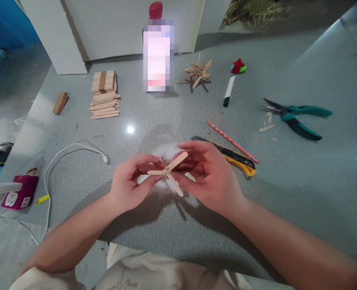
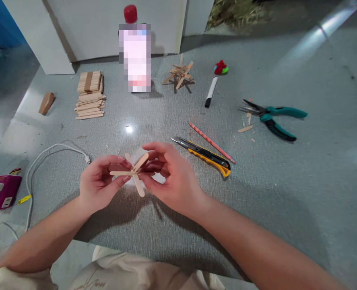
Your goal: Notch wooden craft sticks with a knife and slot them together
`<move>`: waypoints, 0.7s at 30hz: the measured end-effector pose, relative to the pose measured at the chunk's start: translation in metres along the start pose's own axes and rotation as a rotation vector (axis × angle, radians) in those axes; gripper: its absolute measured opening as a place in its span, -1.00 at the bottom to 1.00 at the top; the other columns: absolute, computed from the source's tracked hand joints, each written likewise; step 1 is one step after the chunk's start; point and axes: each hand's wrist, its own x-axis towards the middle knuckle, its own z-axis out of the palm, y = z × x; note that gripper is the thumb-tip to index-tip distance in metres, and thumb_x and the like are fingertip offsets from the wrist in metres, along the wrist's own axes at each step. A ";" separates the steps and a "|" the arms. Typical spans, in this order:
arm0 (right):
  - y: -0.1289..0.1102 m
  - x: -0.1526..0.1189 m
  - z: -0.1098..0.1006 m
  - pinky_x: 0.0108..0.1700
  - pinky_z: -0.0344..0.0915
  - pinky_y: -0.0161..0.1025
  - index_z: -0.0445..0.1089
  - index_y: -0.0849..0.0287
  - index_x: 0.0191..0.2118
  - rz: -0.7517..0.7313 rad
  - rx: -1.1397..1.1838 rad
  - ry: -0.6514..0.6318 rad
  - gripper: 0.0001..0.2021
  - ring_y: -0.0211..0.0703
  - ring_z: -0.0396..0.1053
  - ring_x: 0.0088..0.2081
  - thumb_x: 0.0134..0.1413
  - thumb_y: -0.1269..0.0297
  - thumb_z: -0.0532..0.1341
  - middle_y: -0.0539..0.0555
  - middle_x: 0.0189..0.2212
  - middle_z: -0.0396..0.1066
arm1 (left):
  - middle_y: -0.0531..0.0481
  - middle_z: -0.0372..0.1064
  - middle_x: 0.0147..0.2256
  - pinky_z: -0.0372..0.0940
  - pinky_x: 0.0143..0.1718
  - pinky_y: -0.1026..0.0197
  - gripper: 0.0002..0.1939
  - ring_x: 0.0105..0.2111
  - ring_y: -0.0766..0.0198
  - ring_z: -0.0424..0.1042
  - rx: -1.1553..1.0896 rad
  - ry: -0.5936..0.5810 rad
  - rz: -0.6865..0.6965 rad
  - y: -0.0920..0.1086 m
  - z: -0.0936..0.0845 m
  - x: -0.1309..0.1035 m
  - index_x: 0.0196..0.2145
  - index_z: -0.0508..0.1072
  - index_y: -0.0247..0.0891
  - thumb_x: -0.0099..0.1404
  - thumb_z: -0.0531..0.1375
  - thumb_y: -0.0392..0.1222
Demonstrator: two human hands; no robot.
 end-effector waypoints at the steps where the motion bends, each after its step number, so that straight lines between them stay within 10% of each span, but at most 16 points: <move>1: 0.000 -0.001 0.000 -0.15 0.54 -0.25 0.26 -0.02 0.04 -0.011 -0.016 -0.005 -0.55 -0.25 0.55 -0.25 0.08 0.41 0.36 -0.03 -0.25 0.50 | -0.07 0.55 -0.14 0.54 -0.14 0.31 -0.63 -0.19 0.30 0.61 0.001 -0.016 0.001 0.001 0.000 0.000 0.05 0.40 -0.18 0.32 0.27 -0.39; 21: -0.007 -0.008 0.001 -0.14 0.56 -0.22 0.29 -0.02 -0.11 -0.019 0.015 -0.016 -0.73 -0.20 0.58 -0.22 0.14 0.37 0.34 -0.03 -0.25 0.56 | -0.09 0.51 -0.07 0.47 -0.22 0.46 -0.53 -0.33 0.46 0.55 0.197 -0.138 0.110 0.012 -0.008 0.008 0.11 0.46 -0.18 0.26 0.32 -0.43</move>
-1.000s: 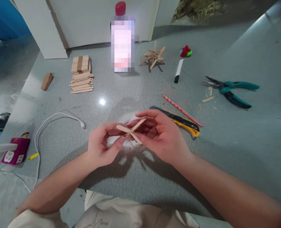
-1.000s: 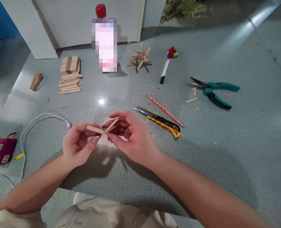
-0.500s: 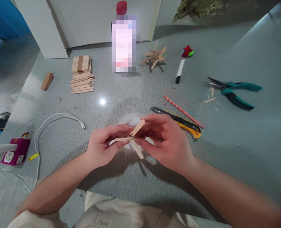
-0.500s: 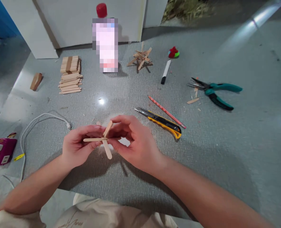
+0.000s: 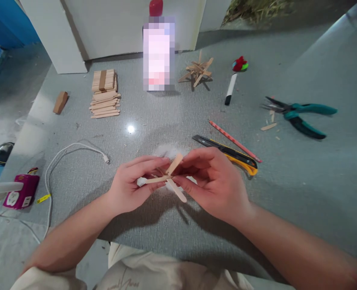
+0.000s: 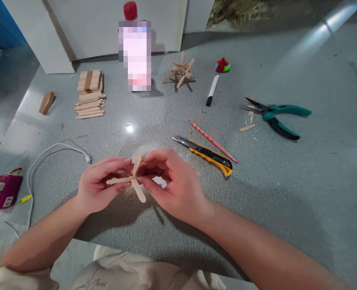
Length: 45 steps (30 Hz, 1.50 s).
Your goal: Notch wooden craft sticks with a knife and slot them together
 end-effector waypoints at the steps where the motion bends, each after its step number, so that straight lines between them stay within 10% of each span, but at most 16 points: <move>1: -0.001 0.000 0.000 -0.13 0.56 -0.23 0.29 -0.03 -0.12 0.003 0.003 -0.007 -0.73 -0.20 0.58 -0.22 0.15 0.39 0.33 -0.04 -0.25 0.56 | -0.10 0.50 -0.05 0.47 -0.25 0.47 -0.53 -0.35 0.48 0.54 -0.005 -0.007 0.000 0.000 0.000 0.000 0.11 0.47 -0.18 0.27 0.31 -0.44; 13: 0.009 -0.004 0.001 -0.24 0.52 -0.29 0.34 0.03 -0.14 -0.226 -0.271 0.075 -0.76 -0.23 0.55 -0.30 0.12 0.45 0.33 -0.04 -0.31 0.53 | -0.13 0.52 -0.10 0.47 -0.09 0.28 -0.69 -0.13 0.30 0.54 0.078 0.038 0.057 0.003 0.006 -0.001 0.03 0.51 -0.21 0.33 0.26 -0.35; 27: 0.000 -0.003 0.001 -0.27 0.47 -0.30 0.31 0.02 -0.17 -0.428 -0.498 0.044 -0.74 -0.24 0.54 -0.31 0.15 0.55 0.26 -0.04 -0.34 0.53 | -0.04 0.48 -0.26 0.43 -0.26 0.37 -0.70 -0.31 0.40 0.48 0.107 0.099 0.055 0.010 0.016 -0.007 -0.01 0.48 -0.27 0.33 0.20 -0.45; 45: -0.001 -0.001 0.001 -0.31 0.46 -0.31 0.34 0.05 -0.24 -0.224 -0.425 0.027 -0.87 -0.26 0.52 -0.37 0.18 0.42 0.28 -0.05 -0.35 0.54 | -0.12 0.49 -0.09 0.49 -0.19 0.31 -0.63 -0.15 0.28 0.53 -0.007 0.109 -0.128 0.010 0.020 -0.014 0.09 0.41 -0.19 0.35 0.20 -0.40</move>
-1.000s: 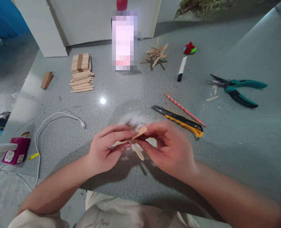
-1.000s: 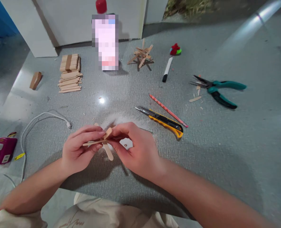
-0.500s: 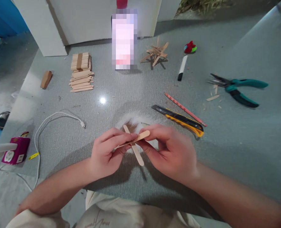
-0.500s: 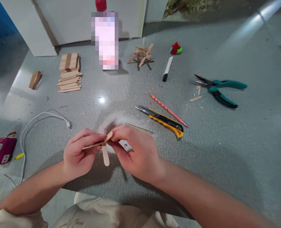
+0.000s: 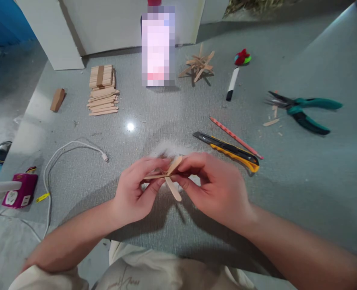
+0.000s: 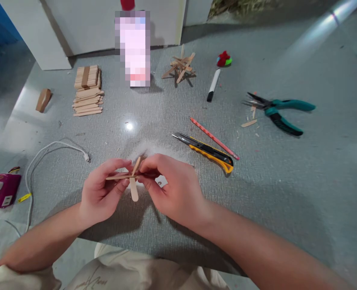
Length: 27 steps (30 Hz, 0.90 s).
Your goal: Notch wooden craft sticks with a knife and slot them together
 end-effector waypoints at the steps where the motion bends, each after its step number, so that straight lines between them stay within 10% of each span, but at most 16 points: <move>1: 0.000 0.000 0.000 -0.30 0.45 -0.31 0.35 0.05 -0.24 0.007 -0.004 -0.006 -0.88 -0.27 0.51 -0.37 0.18 0.41 0.27 -0.05 -0.34 0.54 | -0.12 0.48 -0.08 0.48 -0.22 0.33 -0.60 -0.16 0.29 0.53 -0.005 -0.011 -0.011 0.000 0.000 0.000 0.12 0.40 -0.18 0.35 0.19 -0.40; 11: -0.003 0.005 -0.005 -0.35 0.37 -0.32 0.40 0.08 -0.27 0.104 0.023 -0.159 -0.91 -0.30 0.46 -0.42 0.16 0.42 0.28 -0.08 -0.40 0.52 | -0.11 0.43 -0.11 0.42 -0.08 0.16 -0.43 -0.12 0.22 0.47 0.076 -0.322 0.015 0.000 -0.023 0.019 0.29 0.24 -0.18 0.36 0.15 -0.40; 27: 0.000 0.007 -0.010 -0.32 0.41 -0.35 0.38 0.07 -0.30 -0.026 0.034 -0.232 -0.78 -0.30 0.46 -0.40 0.13 0.58 0.17 -0.08 -0.42 0.50 | -0.15 0.39 -0.02 0.45 -0.04 0.22 -0.41 -0.08 0.27 0.46 0.114 -0.377 0.001 0.016 -0.026 0.013 0.30 0.15 -0.21 0.35 0.11 -0.43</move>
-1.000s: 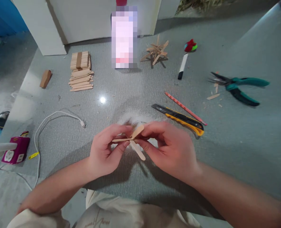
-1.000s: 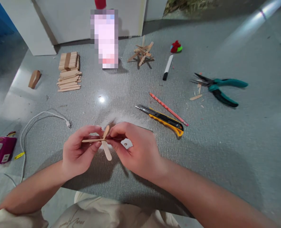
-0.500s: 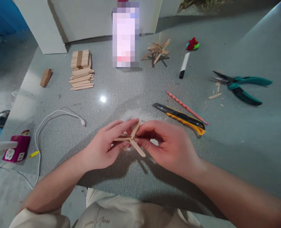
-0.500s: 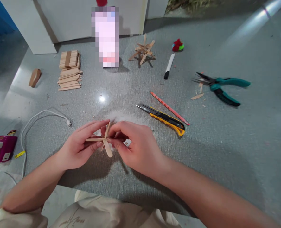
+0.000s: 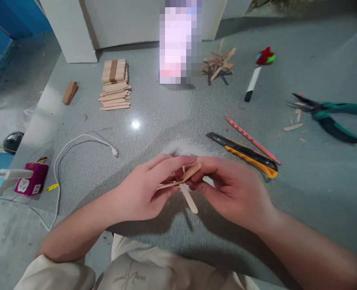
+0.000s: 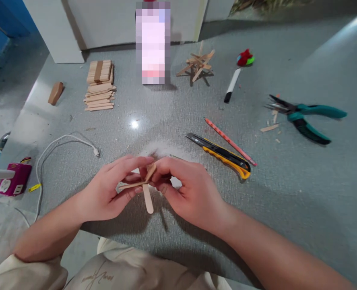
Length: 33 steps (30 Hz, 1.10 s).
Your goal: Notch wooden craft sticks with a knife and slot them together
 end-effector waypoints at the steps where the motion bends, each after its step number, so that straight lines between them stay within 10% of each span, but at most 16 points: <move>1: -0.001 0.000 0.000 -0.32 0.42 -0.35 0.38 0.06 -0.28 -0.022 -0.026 0.007 -0.78 -0.30 0.47 -0.40 0.14 0.58 0.17 -0.08 -0.41 0.51 | -0.16 0.39 -0.02 0.45 -0.03 0.21 -0.40 -0.08 0.27 0.46 0.013 0.016 0.006 0.001 0.000 -0.001 0.30 0.15 -0.23 0.34 0.10 -0.44; 10: -0.011 -0.002 0.002 -0.28 0.49 -0.23 0.37 -0.01 -0.18 -0.137 -0.178 0.055 -0.77 -0.17 0.55 -0.31 0.18 0.53 0.19 -0.01 -0.32 0.56 | -0.14 0.50 -0.12 0.52 -0.16 0.27 -0.60 -0.14 0.28 0.54 0.122 0.244 0.174 0.001 0.007 0.001 0.00 0.42 -0.30 0.21 0.11 -0.47; 33: -0.017 -0.007 0.002 -0.27 0.53 -0.24 0.40 -0.02 -0.24 -0.146 -0.309 0.141 -0.77 -0.16 0.58 -0.32 0.15 0.54 0.20 -0.02 -0.31 0.59 | -0.10 0.54 -0.28 0.48 -0.27 0.32 -0.68 -0.31 0.33 0.55 0.012 0.267 0.057 0.001 0.011 0.001 -0.03 0.49 -0.34 0.27 0.18 -0.46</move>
